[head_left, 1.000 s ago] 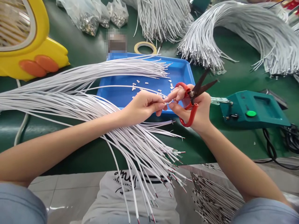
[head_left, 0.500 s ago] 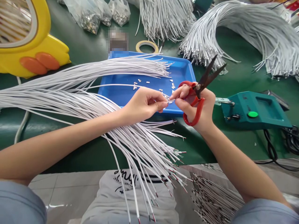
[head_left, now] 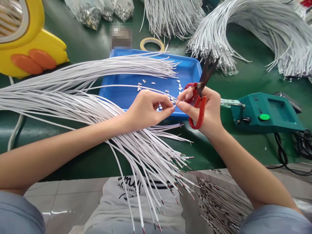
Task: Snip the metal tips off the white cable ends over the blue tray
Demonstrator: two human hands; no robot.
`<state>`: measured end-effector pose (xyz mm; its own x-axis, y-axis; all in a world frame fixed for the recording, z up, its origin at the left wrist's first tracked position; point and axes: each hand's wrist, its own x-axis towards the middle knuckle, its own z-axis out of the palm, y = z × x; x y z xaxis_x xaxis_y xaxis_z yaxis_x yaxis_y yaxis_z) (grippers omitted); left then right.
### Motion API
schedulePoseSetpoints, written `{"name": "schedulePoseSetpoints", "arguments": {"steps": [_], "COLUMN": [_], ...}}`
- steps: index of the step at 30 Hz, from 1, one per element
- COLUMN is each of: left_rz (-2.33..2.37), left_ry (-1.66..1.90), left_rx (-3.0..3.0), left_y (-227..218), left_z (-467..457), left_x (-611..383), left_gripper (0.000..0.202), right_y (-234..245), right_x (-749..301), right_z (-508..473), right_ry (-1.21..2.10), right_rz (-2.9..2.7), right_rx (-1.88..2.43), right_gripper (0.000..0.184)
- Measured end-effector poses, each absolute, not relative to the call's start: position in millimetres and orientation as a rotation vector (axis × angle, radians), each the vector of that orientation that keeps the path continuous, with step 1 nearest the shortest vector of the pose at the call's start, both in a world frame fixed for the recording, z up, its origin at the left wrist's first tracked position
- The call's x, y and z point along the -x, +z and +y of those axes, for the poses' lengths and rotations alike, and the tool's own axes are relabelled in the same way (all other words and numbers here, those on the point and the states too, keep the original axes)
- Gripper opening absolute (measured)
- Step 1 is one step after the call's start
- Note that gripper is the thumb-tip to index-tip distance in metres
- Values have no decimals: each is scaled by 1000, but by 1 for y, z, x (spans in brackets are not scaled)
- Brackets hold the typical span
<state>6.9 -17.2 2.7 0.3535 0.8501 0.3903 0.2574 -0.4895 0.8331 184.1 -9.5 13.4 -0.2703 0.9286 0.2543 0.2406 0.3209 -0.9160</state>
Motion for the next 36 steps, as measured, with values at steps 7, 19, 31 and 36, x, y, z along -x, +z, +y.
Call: {"name": "schedulePoseSetpoints", "arguments": {"steps": [7, 19, 31, 36], "left_rz": [1022, 1013, 1015, 902], "left_ry": [1140, 1349, 1236, 1165], "left_rx": [-2129, -2533, -2036, -1999], "left_y": [3, -6, 0, -1], "left_z": [-19, -26, -20, -15], "left_x": [-7, -6, -5, -4], "left_gripper": [8, 13, 12, 16], "right_y": [12, 19, 13, 6], "right_x": [-182, -180, -181, -179], "right_z": [-11, -19, -16, -16], "right_ry": [1175, 1294, 923, 804], "right_rz": [-1599, -1458, -1646, -1736], "right_rx": [1093, 1113, 948, 811], "right_gripper": [21, 16, 21, 23]}}
